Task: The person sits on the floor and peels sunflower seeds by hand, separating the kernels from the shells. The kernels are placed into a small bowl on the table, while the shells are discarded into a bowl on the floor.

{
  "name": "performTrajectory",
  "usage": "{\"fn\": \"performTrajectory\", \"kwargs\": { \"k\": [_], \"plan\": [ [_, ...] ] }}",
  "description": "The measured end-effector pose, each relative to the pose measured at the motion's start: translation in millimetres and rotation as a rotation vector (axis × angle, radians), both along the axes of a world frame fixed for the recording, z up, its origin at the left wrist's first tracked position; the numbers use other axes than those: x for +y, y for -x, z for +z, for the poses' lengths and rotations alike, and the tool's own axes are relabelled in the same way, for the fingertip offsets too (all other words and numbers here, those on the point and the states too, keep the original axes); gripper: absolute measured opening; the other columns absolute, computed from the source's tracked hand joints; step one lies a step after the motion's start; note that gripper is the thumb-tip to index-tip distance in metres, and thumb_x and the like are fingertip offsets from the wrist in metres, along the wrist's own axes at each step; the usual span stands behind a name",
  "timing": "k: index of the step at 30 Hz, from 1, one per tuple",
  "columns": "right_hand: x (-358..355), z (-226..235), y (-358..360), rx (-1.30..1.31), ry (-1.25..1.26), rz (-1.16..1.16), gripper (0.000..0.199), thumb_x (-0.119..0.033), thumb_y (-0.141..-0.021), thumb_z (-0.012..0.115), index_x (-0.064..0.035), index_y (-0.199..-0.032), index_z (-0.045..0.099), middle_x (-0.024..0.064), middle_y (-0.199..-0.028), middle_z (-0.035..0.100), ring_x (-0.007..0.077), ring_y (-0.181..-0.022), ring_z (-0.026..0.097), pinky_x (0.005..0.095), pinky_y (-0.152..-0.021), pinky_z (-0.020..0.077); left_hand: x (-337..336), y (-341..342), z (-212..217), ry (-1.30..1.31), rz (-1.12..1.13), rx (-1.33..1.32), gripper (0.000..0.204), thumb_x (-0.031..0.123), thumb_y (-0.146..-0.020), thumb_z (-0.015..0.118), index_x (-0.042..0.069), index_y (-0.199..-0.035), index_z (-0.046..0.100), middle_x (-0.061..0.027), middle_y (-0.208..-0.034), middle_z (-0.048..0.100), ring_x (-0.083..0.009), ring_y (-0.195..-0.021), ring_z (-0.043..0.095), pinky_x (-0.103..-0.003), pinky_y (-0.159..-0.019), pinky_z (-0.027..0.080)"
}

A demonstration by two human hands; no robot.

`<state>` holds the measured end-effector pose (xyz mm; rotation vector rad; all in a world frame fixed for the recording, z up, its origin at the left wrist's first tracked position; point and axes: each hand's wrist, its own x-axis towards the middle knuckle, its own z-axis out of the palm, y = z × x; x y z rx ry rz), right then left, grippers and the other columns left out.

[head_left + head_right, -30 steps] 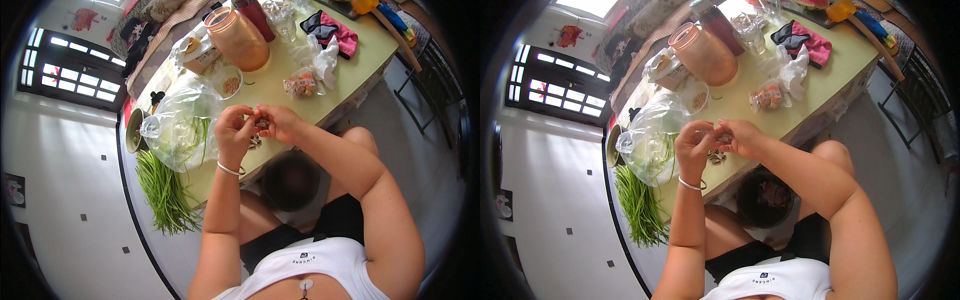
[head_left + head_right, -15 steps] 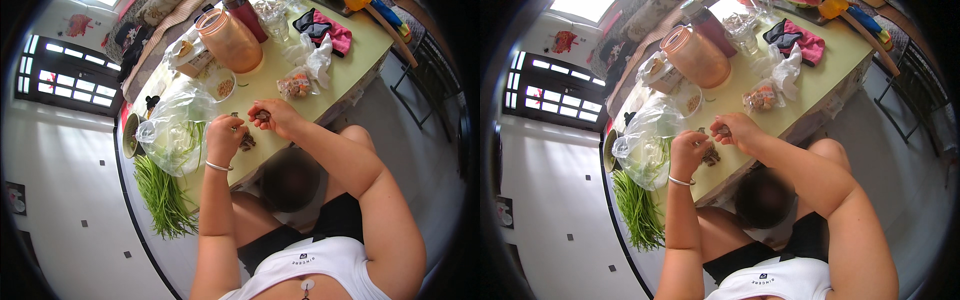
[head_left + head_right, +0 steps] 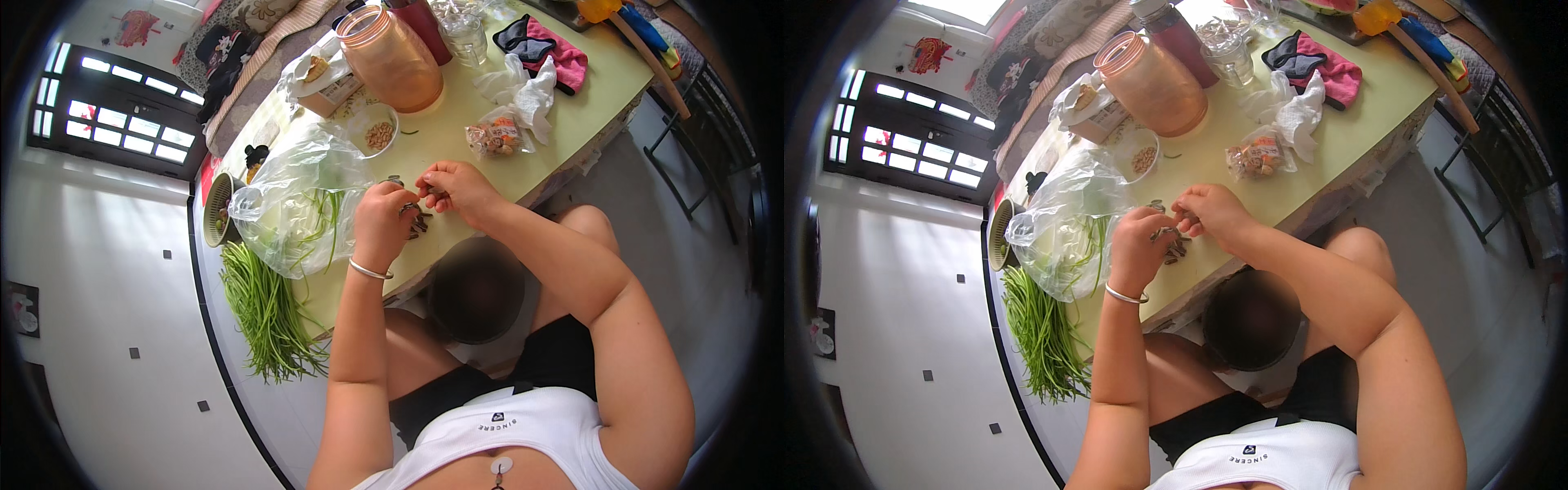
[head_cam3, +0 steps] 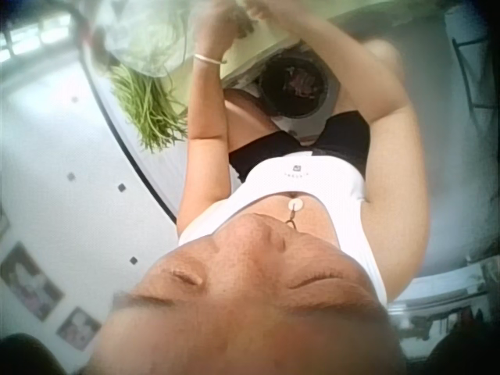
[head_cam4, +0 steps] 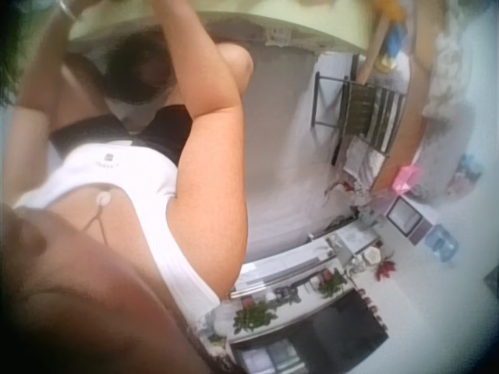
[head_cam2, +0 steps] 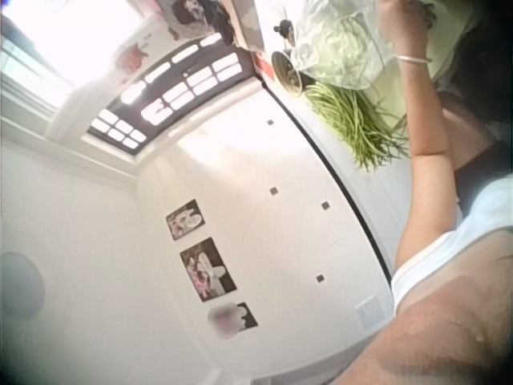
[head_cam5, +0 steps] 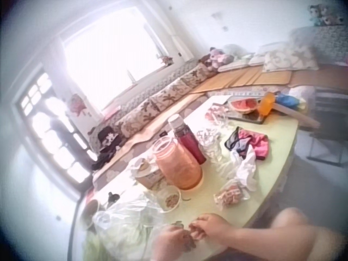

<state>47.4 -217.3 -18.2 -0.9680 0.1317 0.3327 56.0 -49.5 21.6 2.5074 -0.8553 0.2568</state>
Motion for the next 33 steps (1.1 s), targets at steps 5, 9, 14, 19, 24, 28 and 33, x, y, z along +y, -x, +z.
{"fn": "performTrajectory", "kwargs": {
  "k": [5, 9, 14, 19, 24, 28, 33],
  "plan": [
    [-1.5, 1.4, -0.5, -0.024, 0.029, -0.042, 0.009, -0.011, -0.09, 0.055, -0.003, -0.089, 0.059, 0.0012, -0.073, 0.056, 0.0068, -0.061, 0.051, 0.0218, -0.052, 0.04, -6.3, 1.7, 1.7, -0.07, -0.115, 0.05, 0.013, 0.004, -0.063, 0.073, 0.008, -0.075, 0.067, -0.0078, -0.081, 0.062, -0.0274, -0.081, 0.06, -0.037, -0.07, 0.049],
    [-2.3, -3.3, 0.0, -0.048, 0.028, -0.042, 0.007, -0.01, -0.088, 0.057, -0.0032, -0.089, 0.059, 0.0013, -0.074, 0.057, 0.0068, -0.061, 0.051, 0.0211, -0.052, 0.0385, -8.3, -2.5, -2.9, -0.147, -0.117, -0.047, 0.012, 0.004, -0.066, 0.071, 0.006, -0.076, 0.064, -0.0081, -0.081, 0.062, -0.0285, -0.081, 0.059, -0.038, -0.068, 0.048],
    [-0.5, -0.2, 2.8, -0.061, 0.09, -0.022, 0.009, -0.011, -0.087, 0.059, -0.0026, -0.091, 0.06, 0.0018, -0.077, 0.059, 0.0073, -0.063, 0.052, 0.0214, -0.054, 0.0402, -5.9, -5.5, -10.8, 0.117, 0.097, 0.002, 0.011, 0.003, -0.074, 0.068, 0.003, -0.084, 0.063, -0.0114, -0.079, 0.064, -0.0283, -0.073, 0.062, -0.035, -0.065, 0.05],
    [3.2, -6.0, 3.0, -0.151, 0.139, -0.041, 0.01, -0.011, -0.085, 0.061, -0.0015, -0.088, 0.062, 0.001, -0.075, 0.059, 0.0066, -0.063, 0.052, 0.0211, -0.055, 0.0407, -15.6, 3.6, -3.5, 0.342, 0.11, -0.01, 0.014, 0.001, -0.076, 0.068, 0.002, -0.089, 0.068, -0.0153, -0.077, 0.067, -0.0252, -0.066, 0.065, -0.032, -0.061, 0.052],
    [3.0, -5.8, 3.9, -0.151, 0.117, -0.089, 0.011, -0.011, -0.083, 0.063, -0.0004, -0.081, 0.064, 0.0013, -0.071, 0.061, 0.0061, -0.065, 0.053, 0.0221, -0.056, 0.0426, -23.8, 9.6, 2.9, 0.167, 0.086, -0.229, 0.012, 0.003, -0.074, 0.07, 0.004, -0.086, 0.07, -0.0143, -0.074, 0.066, -0.0271, -0.065, 0.065, -0.032, -0.059, 0.051],
    [10.6, 3.6, 9.9, -0.215, 0.258, -0.193, 0.011, -0.01, -0.082, 0.064, 0.0012, -0.081, 0.065, 0.0046, -0.075, 0.065, 0.0086, -0.069, 0.057, 0.025, -0.061, 0.0462, -28.6, 16.1, 4.2, 0.07, 0.163, -0.257, 0.011, 0.006, -0.074, 0.071, 0.006, -0.085, 0.071, -0.0143, -0.073, 0.065, -0.0293, -0.064, 0.064, -0.035, -0.058, 0.051],
    [14.3, 1.4, 9.7, -0.315, 0.405, -0.248, 0.011, -0.01, -0.08, 0.065, 0.0015, -0.082, 0.066, 0.0062, -0.076, 0.066, 0.0097, -0.07, 0.058, 0.0254, -0.065, 0.0472, -29.6, 17.6, 3.2, 0.033, 0.166, -0.294, 0.01, 0.007, -0.074, 0.069, 0.006, -0.083, 0.07, -0.0139, -0.071, 0.065, -0.0297, -0.063, 0.063, -0.036, -0.057, 0.051]
  ]
}}
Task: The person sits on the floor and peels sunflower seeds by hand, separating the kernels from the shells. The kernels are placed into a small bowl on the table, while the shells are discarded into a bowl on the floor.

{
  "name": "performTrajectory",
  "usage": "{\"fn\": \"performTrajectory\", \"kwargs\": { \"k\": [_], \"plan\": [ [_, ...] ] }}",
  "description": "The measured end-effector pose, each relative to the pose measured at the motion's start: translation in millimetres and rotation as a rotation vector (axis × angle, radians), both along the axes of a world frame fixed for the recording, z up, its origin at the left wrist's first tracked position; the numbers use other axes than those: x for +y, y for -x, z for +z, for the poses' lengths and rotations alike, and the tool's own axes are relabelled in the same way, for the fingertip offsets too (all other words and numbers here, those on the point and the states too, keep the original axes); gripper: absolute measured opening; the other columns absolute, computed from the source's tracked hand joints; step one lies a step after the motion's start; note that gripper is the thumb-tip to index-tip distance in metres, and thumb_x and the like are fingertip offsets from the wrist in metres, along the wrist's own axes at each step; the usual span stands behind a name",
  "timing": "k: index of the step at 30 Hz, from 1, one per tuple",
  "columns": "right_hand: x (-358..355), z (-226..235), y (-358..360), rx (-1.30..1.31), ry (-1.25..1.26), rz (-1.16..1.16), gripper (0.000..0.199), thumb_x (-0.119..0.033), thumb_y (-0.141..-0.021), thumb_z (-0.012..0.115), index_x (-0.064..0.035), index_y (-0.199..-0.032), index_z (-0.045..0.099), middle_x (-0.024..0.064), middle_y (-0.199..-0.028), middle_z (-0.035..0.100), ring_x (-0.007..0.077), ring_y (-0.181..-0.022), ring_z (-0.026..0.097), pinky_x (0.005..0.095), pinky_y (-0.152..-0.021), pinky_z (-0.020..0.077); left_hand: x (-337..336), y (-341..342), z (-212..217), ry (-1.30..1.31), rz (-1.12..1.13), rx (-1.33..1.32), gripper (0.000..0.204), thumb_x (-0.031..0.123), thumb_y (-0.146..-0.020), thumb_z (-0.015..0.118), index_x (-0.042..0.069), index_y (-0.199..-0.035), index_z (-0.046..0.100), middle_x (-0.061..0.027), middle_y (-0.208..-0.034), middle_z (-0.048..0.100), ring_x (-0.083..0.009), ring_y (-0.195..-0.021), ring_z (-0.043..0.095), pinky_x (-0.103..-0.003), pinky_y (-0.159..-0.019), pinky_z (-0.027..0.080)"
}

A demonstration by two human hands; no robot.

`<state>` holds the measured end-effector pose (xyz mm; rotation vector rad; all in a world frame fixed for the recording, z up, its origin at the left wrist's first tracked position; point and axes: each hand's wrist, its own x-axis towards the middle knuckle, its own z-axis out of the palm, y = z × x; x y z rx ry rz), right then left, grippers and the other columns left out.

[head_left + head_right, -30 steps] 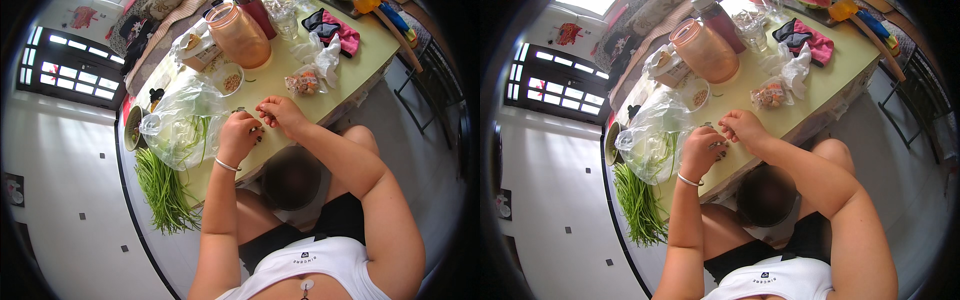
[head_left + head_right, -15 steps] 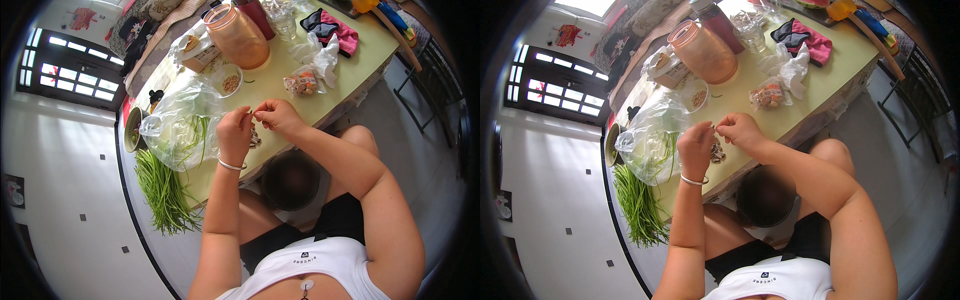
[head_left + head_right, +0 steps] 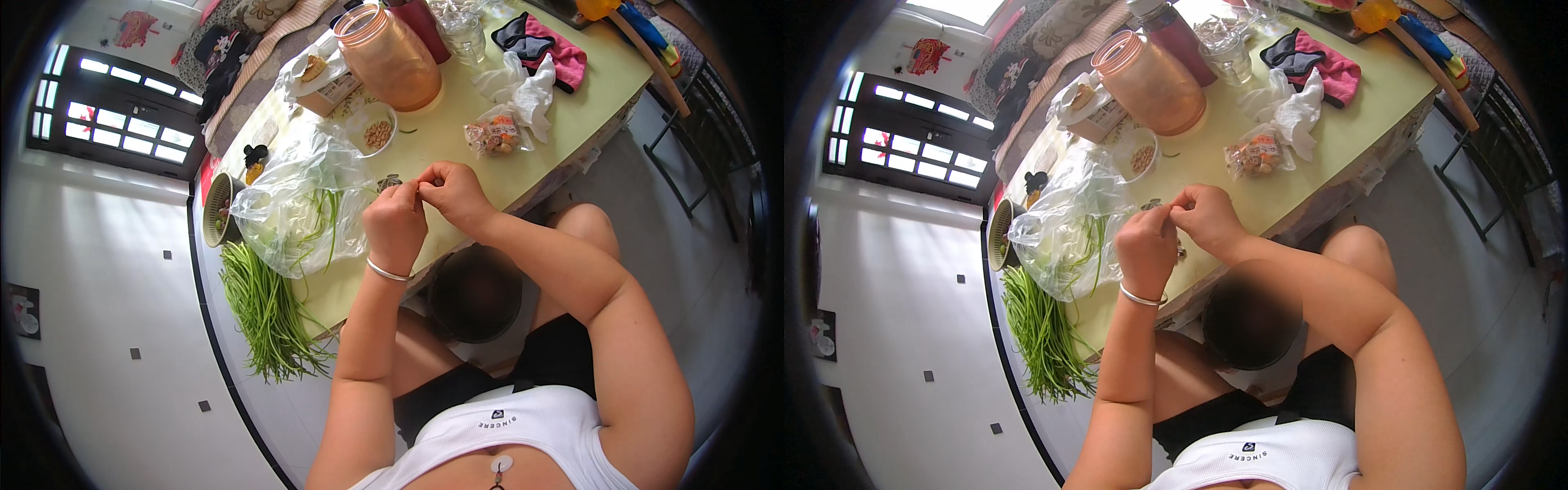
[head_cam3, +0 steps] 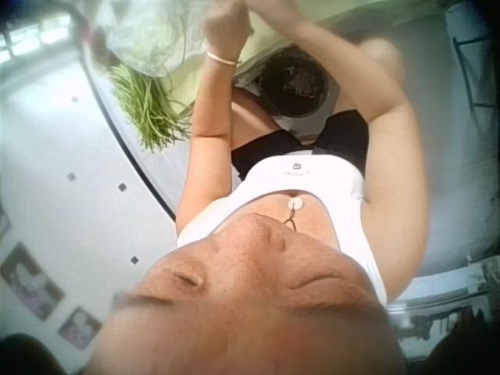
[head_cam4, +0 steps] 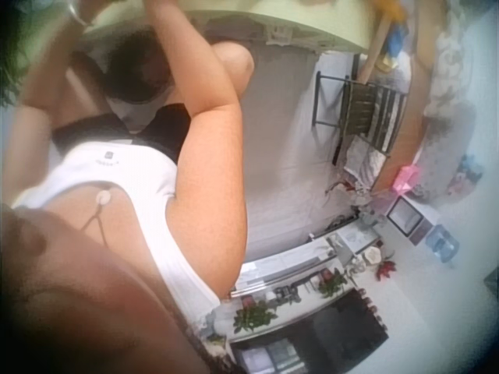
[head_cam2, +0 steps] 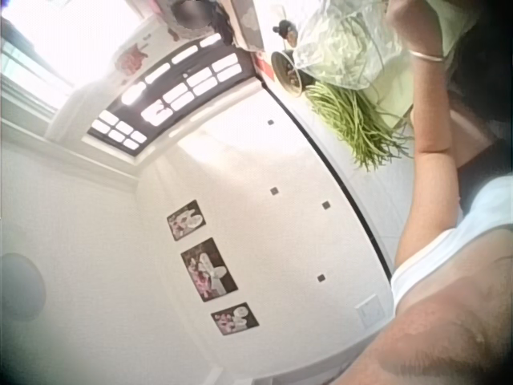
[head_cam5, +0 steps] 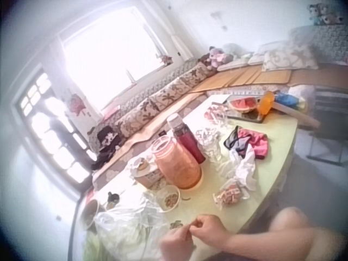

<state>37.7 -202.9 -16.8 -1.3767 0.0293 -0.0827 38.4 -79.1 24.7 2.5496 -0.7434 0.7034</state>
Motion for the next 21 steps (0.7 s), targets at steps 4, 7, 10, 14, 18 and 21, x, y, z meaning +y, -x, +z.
{"fn": "performTrajectory", "kwargs": {
  "k": [4, 7, 10, 14, 18, 21],
  "plan": [
    [-2.9, 0.1, -0.1, 0.092, -0.111, 0.085, 0.013, -0.011, -0.08, 0.066, 0.0016, -0.082, 0.066, 0.0065, -0.076, 0.066, 0.0103, -0.07, 0.058, 0.0258, -0.065, 0.0474, 3.6, -0.7, -1.3, 0.003, -0.007, -0.01, 0.008, 0.006, -0.074, 0.067, 0.005, -0.082, 0.07, -0.0138, -0.07, 0.065, -0.0303, -0.062, 0.063, -0.036, -0.057, 0.051],
    [-0.3, -0.7, 1.7, 0.11, -0.071, 0.063, 0.013, -0.011, -0.079, 0.066, 0.0016, -0.082, 0.065, 0.0065, -0.076, 0.066, 0.0105, -0.07, 0.058, 0.0262, -0.065, 0.0474, 3.1, 0.5, -5.5, -0.047, 0.006, 0.01, 0.007, 0.005, -0.074, 0.066, 0.005, -0.081, 0.069, -0.0139, -0.069, 0.064, -0.0307, -0.062, 0.062, -0.037, -0.057, 0.05],
    [3.4, -0.8, 1.7, 0.04, 0.027, 0.024, 0.013, -0.011, -0.079, 0.066, 0.0017, -0.081, 0.065, 0.006, -0.076, 0.065, 0.0102, -0.07, 0.058, 0.0262, -0.064, 0.0473, 2.0, 1.5, -6.7, -0.042, 0.016, 0.003, 0.007, 0.004, -0.074, 0.066, 0.005, -0.08, 0.069, -0.0135, -0.068, 0.063, -0.0308, -0.061, 0.062, -0.037, -0.057, 0.05],
    [2.1, -5.4, -3.6, 0.002, -0.006, 0.063, 0.01, -0.009, -0.078, 0.064, 0.0015, -0.08, 0.064, 0.0051, -0.074, 0.064, 0.0096, -0.069, 0.057, 0.0262, -0.063, 0.0473, 2.6, 2.4, -4.4, 0.026, 0.013, 0.029, 0.009, 0.003, -0.072, 0.065, 0.005, -0.08, 0.069, -0.0135, -0.066, 0.063, -0.0306, -0.061, 0.061, -0.037, -0.057, 0.05],
    [0.9, -3.5, -7.7, 0.068, -0.132, 0.175, 0.009, -0.008, -0.077, 0.062, 0.0008, -0.08, 0.064, 0.0051, -0.073, 0.063, 0.0091, -0.069, 0.056, 0.0261, -0.063, 0.0469, 6.9, 2.8, 2.9, 0.133, -0.023, 0.075, 0.01, 0.002, -0.071, 0.066, 0.004, -0.081, 0.069, -0.0143, -0.066, 0.062, -0.0308, -0.061, 0.061, -0.037, -0.057, 0.049],
    [2.2, -3.8, -5.7, -0.03, 0.125, 0.094, 0.01, -0.009, -0.078, 0.061, 0.0015, -0.079, 0.063, 0.0046, -0.073, 0.063, 0.0094, -0.068, 0.056, 0.0263, -0.062, 0.0468, 5.7, 4.4, -0.4, 0.033, 0.003, 0.041, 0.013, 0.001, -0.07, 0.067, 0.003, -0.083, 0.069, -0.0143, -0.067, 0.063, -0.0289, -0.061, 0.062, -0.035, -0.058, 0.049]
  ]
}}
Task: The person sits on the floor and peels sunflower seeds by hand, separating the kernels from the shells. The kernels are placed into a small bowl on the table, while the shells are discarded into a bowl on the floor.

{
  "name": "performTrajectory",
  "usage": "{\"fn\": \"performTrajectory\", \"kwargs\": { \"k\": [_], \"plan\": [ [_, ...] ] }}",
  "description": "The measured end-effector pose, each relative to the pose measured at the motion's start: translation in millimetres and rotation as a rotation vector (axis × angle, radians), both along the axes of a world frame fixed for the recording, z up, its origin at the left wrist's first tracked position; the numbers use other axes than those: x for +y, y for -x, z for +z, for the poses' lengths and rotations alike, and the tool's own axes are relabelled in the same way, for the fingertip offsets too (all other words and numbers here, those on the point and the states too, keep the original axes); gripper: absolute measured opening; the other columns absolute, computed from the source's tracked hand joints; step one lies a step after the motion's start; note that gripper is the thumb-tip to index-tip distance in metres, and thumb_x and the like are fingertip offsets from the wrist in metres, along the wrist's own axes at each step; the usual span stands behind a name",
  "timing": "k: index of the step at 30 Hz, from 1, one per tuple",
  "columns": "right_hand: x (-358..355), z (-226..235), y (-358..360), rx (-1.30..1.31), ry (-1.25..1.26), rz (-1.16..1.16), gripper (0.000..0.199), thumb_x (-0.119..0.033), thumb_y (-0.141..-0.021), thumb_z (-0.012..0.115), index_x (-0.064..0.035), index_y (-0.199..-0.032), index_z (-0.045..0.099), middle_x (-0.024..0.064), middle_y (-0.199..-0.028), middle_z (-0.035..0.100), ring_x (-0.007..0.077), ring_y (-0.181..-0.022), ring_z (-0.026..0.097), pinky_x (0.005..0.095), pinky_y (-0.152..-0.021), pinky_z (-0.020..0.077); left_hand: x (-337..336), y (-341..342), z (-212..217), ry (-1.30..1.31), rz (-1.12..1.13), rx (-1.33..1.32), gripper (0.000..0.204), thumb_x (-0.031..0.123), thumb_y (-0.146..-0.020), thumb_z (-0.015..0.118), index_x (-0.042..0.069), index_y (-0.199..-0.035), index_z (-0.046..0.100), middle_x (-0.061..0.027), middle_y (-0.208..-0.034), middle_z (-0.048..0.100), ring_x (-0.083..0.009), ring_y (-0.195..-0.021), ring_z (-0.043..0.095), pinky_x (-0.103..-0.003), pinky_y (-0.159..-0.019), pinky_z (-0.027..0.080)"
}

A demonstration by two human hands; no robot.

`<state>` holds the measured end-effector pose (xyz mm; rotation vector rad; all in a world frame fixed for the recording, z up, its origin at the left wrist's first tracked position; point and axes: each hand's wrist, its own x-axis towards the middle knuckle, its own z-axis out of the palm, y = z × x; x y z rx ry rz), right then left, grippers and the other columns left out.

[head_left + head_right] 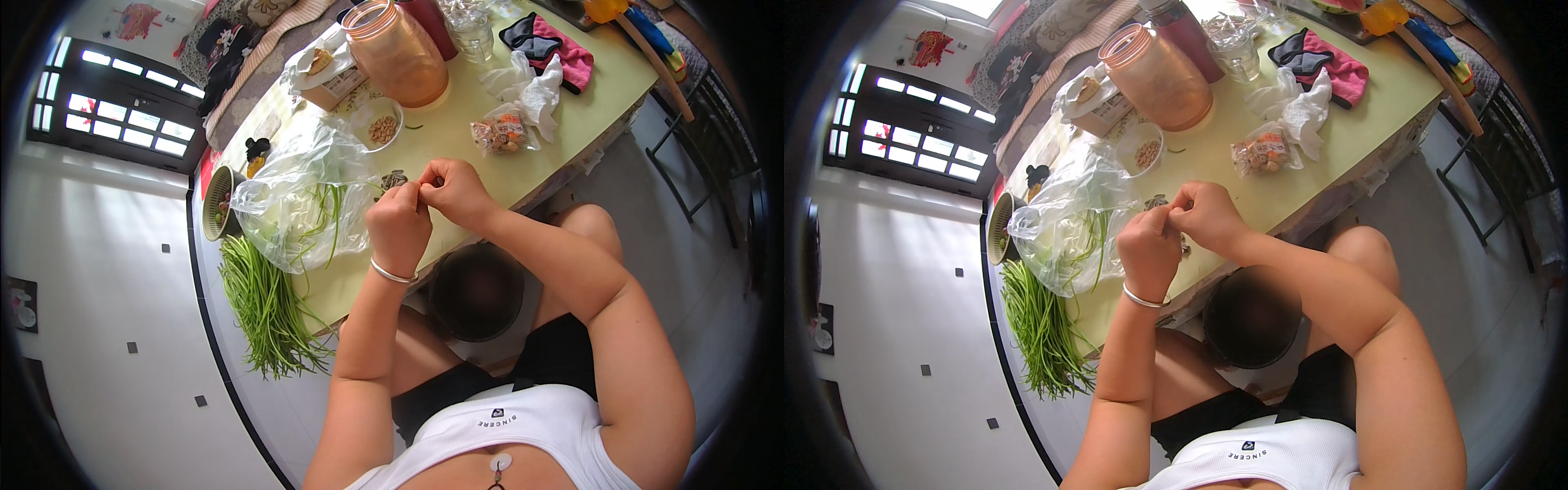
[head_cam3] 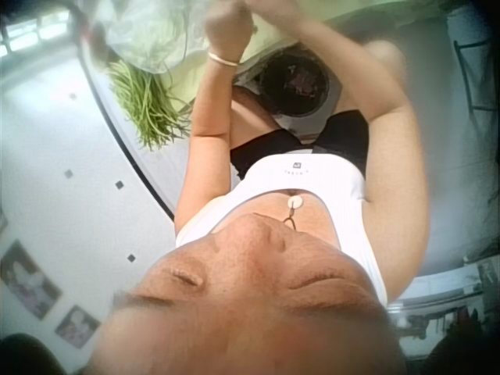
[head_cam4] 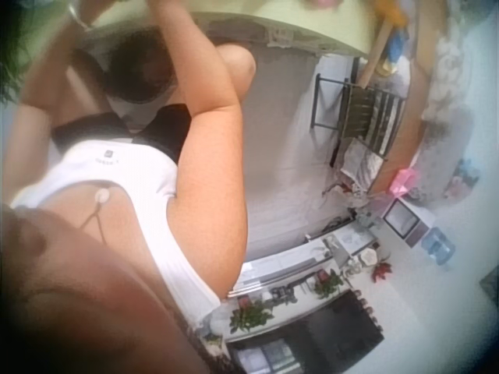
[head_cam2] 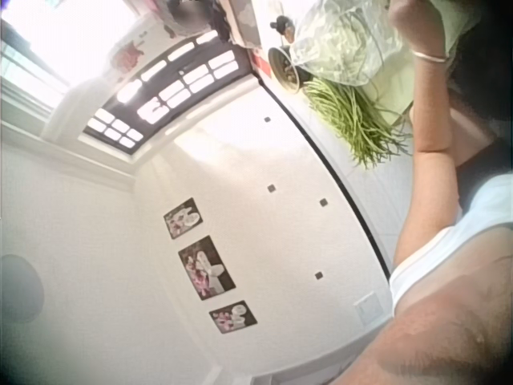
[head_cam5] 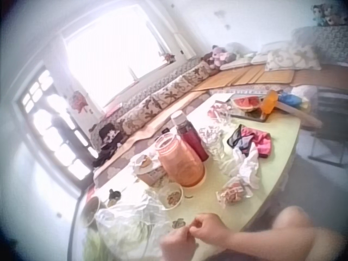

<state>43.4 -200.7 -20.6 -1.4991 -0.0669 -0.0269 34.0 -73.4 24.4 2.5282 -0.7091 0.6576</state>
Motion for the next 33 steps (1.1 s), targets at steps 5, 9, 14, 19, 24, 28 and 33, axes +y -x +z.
{"fn": "performTrajectory", "kwargs": {
  "k": [5, 9, 14, 19, 24, 28, 33],
  "plan": [
    [-7.0, 4.0, -1.3, 0.157, -0.255, 0.12, 0.008, -0.009, -0.078, 0.061, -0.0005, -0.08, 0.063, 0.0014, -0.071, 0.059, 0.0067, -0.059, 0.049, 0.0232, -0.053, 0.0394, 6.2, -0.8, 2.3, 0.215, -0.006, 0.188, 0.015, -0.002, -0.073, 0.068, 0.0, -0.088, 0.069, -0.0126, -0.075, 0.069, -0.0191, -0.061, 0.067, -0.028, -0.057, 0.053],
    [-19.0, 7.1, -3.7, 0.307, -0.476, 0.284, 0.006, -0.008, -0.077, 0.062, -0.0025, -0.081, 0.061, -0.0003, -0.067, 0.055, 0.0045, -0.053, 0.04, 0.0214, -0.047, 0.0295, 15.3, -6.1, -0.3, 0.792, -0.173, 0.671, 0.014, -0.006, -0.077, 0.066, -0.004, -0.091, 0.067, -0.013, -0.079, 0.07, -0.0167, -0.063, 0.067, -0.024, -0.057, 0.055],
    [-18.5, 6.8, -1.3, 0.295, -0.515, 0.27, 0.007, -0.008, -0.077, 0.062, -0.0026, -0.08, 0.061, -0.0007, -0.067, 0.054, 0.0047, -0.054, 0.039, 0.0217, -0.048, 0.0296, 21.6, -13.8, 2.5, 1.032, -0.185, 0.94, 0.017, -0.007, -0.076, 0.067, -0.004, -0.092, 0.066, -0.0145, -0.079, 0.069, -0.0174, -0.062, 0.068, -0.024, -0.057, 0.056],
    [-14.3, 9.4, 2.6, 0.225, -0.322, 0.15, 0.006, -0.009, -0.078, 0.062, -0.0034, -0.08, 0.063, -0.001, -0.071, 0.057, 0.0052, -0.059, 0.046, 0.0222, -0.052, 0.0363, 24.9, -19.5, -2.9, 1.114, -0.172, 1.04, 0.016, -0.005, -0.077, 0.067, -0.003, -0.092, 0.067, -0.0144, -0.078, 0.069, -0.0176, -0.061, 0.068, -0.025, -0.056, 0.056],
    [-12.4, 10.1, 4.3, 0.173, -0.317, 0.113, 0.007, -0.009, -0.078, 0.062, -0.0026, -0.08, 0.065, -0.0011, -0.071, 0.058, 0.0053, -0.062, 0.048, 0.0228, -0.054, 0.0382, 21.2, -19.0, -3.4, 1.029, -0.157, 0.971, 0.016, -0.004, -0.078, 0.065, -0.003, -0.094, 0.064, -0.0125, -0.077, 0.068, -0.0163, -0.061, 0.067, -0.024, -0.055, 0.055],
    [-13.8, 5.6, 2.8, 0.201, -0.394, 0.056, 0.006, -0.006, -0.081, 0.058, -0.0026, -0.084, 0.062, -0.0002, -0.068, 0.057, 0.0043, -0.053, 0.044, 0.0192, -0.046, 0.0328, 14.6, -17.5, -2.1, 0.973, -0.149, 0.856, 0.016, -0.004, -0.08, 0.065, -0.003, -0.095, 0.062, -0.0096, -0.075, 0.066, -0.0145, -0.062, 0.066, -0.023, -0.055, 0.054],
    [-18.2, 8.1, -1.0, 0.369, -0.59, 0.11, 0.012, -0.008, -0.083, 0.048, -0.0031, -0.087, 0.058, 0.0016, -0.072, 0.055, 0.0097, -0.058, 0.048, 0.0224, -0.054, 0.041, 11.2, -12.4, 1.4, 0.794, -0.112, 0.594, 0.014, -0.002, -0.08, 0.067, -0.003, -0.093, 0.063, -0.0089, -0.077, 0.066, -0.0122, -0.061, 0.064, -0.02, -0.056, 0.052]
  ]
}}
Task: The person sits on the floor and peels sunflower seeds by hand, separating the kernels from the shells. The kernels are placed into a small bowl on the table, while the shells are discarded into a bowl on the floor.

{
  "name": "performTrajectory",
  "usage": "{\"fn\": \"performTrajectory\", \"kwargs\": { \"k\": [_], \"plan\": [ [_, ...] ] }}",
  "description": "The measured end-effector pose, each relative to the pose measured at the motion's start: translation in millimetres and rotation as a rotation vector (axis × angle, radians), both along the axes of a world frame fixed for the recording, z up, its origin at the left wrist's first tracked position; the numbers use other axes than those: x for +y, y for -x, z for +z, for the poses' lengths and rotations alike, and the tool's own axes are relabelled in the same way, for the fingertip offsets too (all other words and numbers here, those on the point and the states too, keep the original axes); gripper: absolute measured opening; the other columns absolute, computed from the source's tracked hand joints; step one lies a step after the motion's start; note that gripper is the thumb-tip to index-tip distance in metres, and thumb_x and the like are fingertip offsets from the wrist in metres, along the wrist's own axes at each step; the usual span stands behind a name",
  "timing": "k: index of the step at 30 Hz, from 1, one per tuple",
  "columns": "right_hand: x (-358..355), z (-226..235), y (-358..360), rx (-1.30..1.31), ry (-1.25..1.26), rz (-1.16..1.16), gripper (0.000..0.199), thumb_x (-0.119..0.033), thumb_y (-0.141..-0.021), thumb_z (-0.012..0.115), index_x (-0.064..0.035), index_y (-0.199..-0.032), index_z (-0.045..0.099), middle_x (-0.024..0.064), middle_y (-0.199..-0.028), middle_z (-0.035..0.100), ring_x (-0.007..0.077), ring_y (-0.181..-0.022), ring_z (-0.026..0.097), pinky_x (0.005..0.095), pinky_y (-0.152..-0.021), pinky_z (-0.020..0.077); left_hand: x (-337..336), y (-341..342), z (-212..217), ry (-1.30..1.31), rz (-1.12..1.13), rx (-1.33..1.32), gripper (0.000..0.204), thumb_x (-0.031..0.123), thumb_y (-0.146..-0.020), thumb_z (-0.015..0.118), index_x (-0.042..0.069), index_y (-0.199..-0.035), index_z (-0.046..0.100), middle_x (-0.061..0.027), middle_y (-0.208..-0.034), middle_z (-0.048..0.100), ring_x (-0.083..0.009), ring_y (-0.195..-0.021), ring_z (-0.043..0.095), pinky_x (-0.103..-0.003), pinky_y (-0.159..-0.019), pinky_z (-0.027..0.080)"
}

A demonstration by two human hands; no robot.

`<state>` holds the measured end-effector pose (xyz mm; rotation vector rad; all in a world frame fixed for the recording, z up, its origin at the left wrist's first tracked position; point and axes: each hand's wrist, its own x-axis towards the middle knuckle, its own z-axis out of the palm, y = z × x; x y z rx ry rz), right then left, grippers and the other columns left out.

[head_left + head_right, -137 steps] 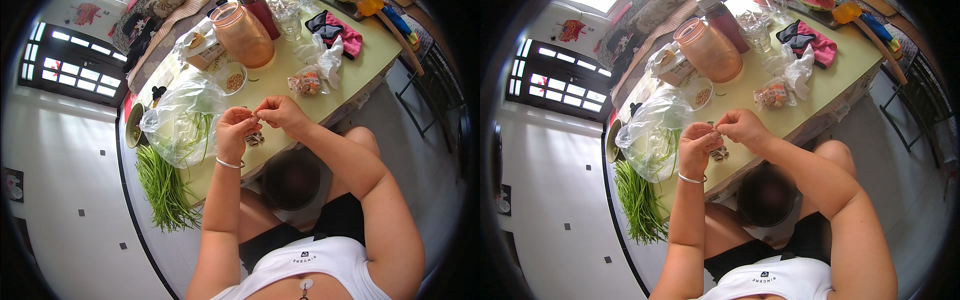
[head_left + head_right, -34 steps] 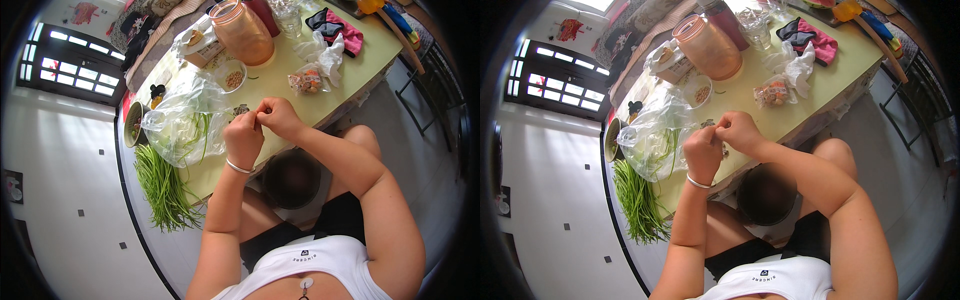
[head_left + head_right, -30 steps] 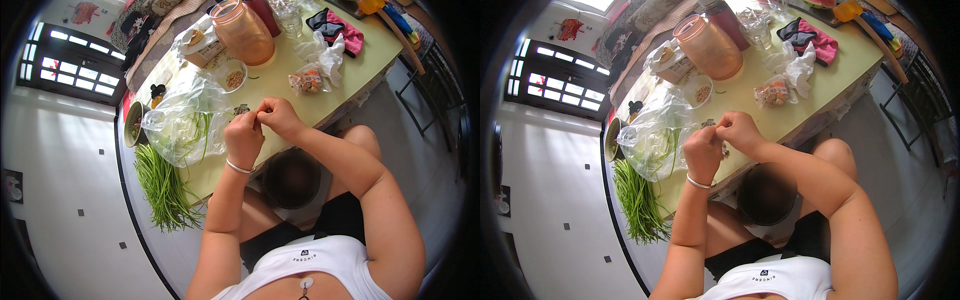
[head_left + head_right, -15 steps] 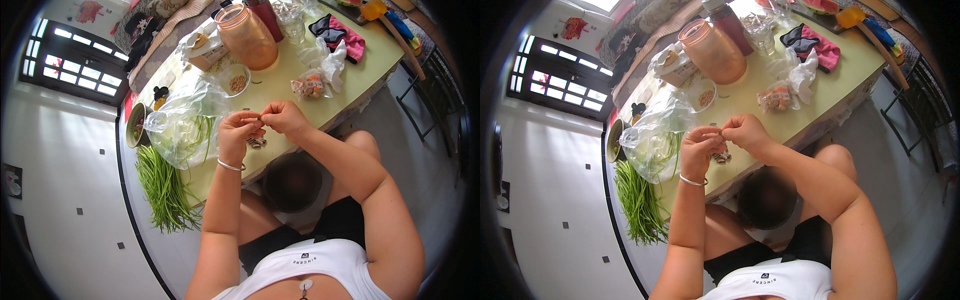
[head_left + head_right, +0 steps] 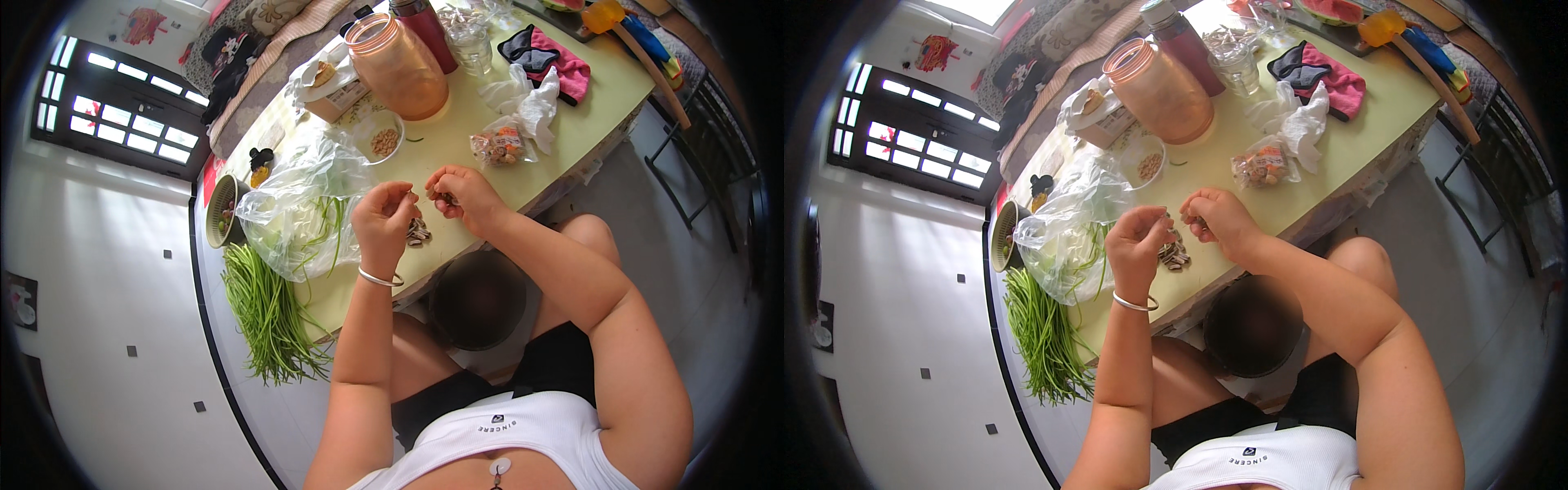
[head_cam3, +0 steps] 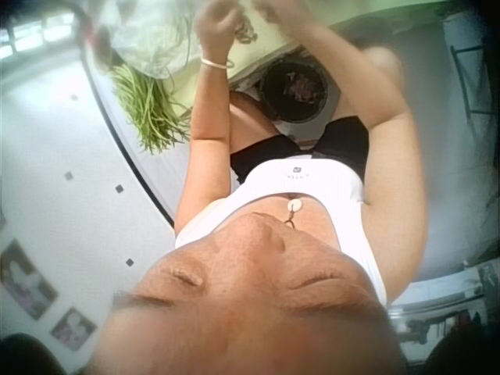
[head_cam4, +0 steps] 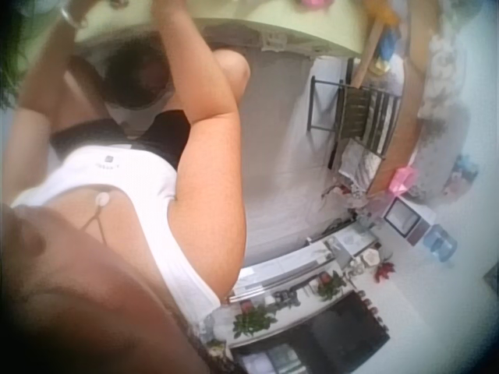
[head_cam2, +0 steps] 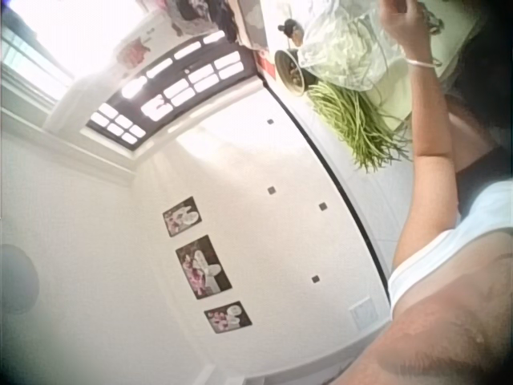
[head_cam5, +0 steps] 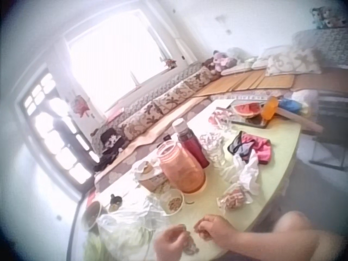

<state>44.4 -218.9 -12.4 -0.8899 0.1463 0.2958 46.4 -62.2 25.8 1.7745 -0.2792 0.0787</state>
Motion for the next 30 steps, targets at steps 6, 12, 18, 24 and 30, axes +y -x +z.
{"fn": "performTrajectory", "kwargs": {
  "k": [6, 12, 18, 24, 30],
  "plan": [
    [4.2, 0.5, 2.3, 0.195, -0.244, 0.122, 0.019, -0.01, -0.086, 0.044, -0.0021, -0.095, 0.059, 0.0052, -0.081, 0.059, 0.0113, -0.067, 0.053, 0.0235, -0.059, 0.0437, -9.0, 10.5, 11.7, -0.306, -0.028, -0.201, 0.005, -0.002, -0.078, 0.067, 0.002, -0.082, 0.065, -0.0064, -0.076, 0.065, -0.0107, -0.056, 0.061, -0.022, -0.051, 0.047],
    [2.8, -8.9, -8.8, 0.109, -0.205, 0.167, 0.02, -0.01, -0.086, 0.046, -0.0001, -0.097, 0.059, 0.0063, -0.084, 0.06, 0.0104, -0.067, 0.053, 0.0236, -0.059, 0.0433, 1.1, -25.1, 19.2, -0.441, 0.237, -0.489, 0.008, 0.003, -0.077, 0.07, 0.003, -0.085, 0.069, -0.005, -0.066, 0.063, -0.0081, -0.053, 0.058, -0.023, -0.048, 0.043],
    [-6.3, -4.8, -6.4, 0.087, -0.084, 0.11, 0.017, -0.007, -0.084, 0.047, -0.0002, -0.094, 0.059, 0.0063, -0.082, 0.059, 0.0092, -0.067, 0.051, 0.0227, -0.061, 0.0422, 26.7, -73.6, 28.5, -0.792, 0.271, -0.625, 0.013, 0.011, -0.076, 0.07, 0.002, -0.085, 0.07, -0.0119, -0.075, 0.068, -0.0249, -0.062, 0.065, -0.034, -0.061, 0.05],
    [-5.1, -5.8, -6.1, 0.05, -0.071, 0.124, 0.016, -0.006, -0.084, 0.047, -0.0006, -0.094, 0.059, 0.0063, -0.081, 0.059, 0.0097, -0.064, 0.051, 0.0222, -0.057, 0.042, 13.2, -41.2, -15.5, -0.911, -0.011, -0.715, 0.009, 0.006, -0.066, 0.068, 0.009, -0.074, 0.071, -0.0083, -0.078, 0.065, -0.0274, -0.074, 0.061, -0.037, -0.067, 0.05],
    [-1.6, -6.8, -5.9, 0.035, 0.057, 0.114, 0.016, -0.007, -0.083, 0.048, -0.0021, -0.093, 0.06, 0.0067, -0.081, 0.06, 0.0102, -0.064, 0.052, 0.0226, -0.057, 0.043, 20.6, -48.7, -41.7, -1.07, 0.063, -0.649, 0.005, 0.007, -0.066, 0.06, 0.007, -0.061, 0.061, -0.0095, -0.074, 0.06, -0.0312, -0.072, 0.06, -0.04, -0.062, 0.05]
  ]
}}
